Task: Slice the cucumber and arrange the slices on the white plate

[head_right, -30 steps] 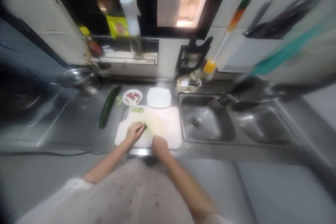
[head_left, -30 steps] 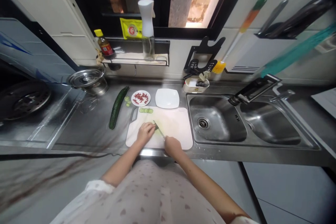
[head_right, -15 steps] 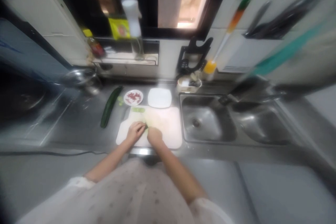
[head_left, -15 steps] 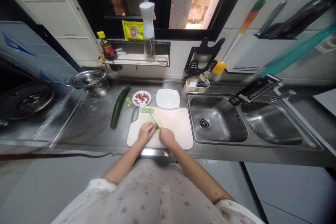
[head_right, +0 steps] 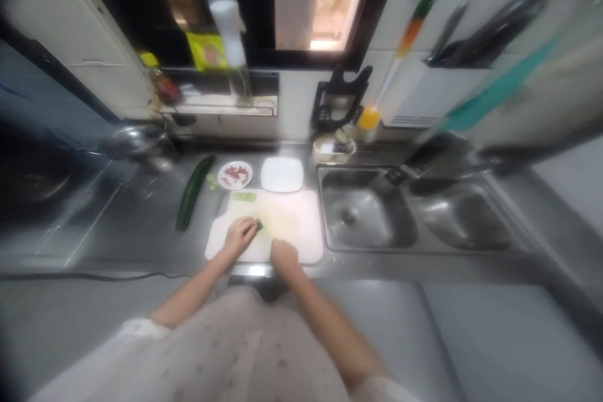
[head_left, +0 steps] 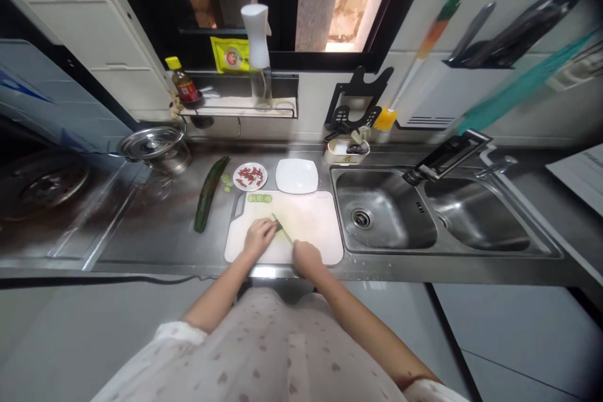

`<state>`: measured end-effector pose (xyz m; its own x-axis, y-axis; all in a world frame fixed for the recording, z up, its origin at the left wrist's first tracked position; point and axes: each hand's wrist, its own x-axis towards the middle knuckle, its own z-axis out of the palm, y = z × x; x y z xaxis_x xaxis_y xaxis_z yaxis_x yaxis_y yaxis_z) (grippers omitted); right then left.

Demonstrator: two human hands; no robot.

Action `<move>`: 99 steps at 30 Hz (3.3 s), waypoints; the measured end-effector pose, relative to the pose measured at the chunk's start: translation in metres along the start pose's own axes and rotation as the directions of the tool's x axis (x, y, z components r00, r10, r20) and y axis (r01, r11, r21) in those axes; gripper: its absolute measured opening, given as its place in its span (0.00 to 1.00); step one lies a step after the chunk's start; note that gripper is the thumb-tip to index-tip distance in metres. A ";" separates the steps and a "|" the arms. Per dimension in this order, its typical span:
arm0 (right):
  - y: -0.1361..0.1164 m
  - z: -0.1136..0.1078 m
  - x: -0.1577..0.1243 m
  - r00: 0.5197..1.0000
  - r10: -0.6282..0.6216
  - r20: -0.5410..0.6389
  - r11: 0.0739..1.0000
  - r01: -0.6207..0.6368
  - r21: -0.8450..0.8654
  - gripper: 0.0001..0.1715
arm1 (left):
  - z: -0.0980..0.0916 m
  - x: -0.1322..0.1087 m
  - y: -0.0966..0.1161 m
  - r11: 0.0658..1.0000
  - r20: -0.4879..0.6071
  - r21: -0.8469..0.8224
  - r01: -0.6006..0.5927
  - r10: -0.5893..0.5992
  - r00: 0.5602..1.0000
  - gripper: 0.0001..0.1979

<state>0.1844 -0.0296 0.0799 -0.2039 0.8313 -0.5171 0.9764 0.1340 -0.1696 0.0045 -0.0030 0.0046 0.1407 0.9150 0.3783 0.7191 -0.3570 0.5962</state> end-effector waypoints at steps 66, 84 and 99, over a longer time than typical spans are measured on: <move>0.053 -0.020 -0.026 0.941 -0.082 -0.327 0.981 0.017 -0.194 0.24 | -0.022 0.067 0.054 0.982 0.392 -0.163 0.092 -0.021 0.920 0.06; 0.087 -0.011 -0.023 0.941 0.051 -0.335 0.974 -0.120 -0.191 0.21 | 0.001 0.099 -0.012 0.837 0.086 0.034 0.546 -0.547 0.833 0.11; 0.085 -0.008 -0.023 0.933 0.031 -0.358 0.981 -0.097 -0.166 0.21 | 0.003 0.096 -0.035 0.926 0.086 0.172 0.336 -0.354 0.931 0.09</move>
<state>0.2724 -0.0327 0.0845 -0.1340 0.9731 -0.1872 0.9898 0.1407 0.0229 -0.0053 0.0982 0.0180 -0.0651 0.9947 0.0797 0.8303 0.0097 0.5572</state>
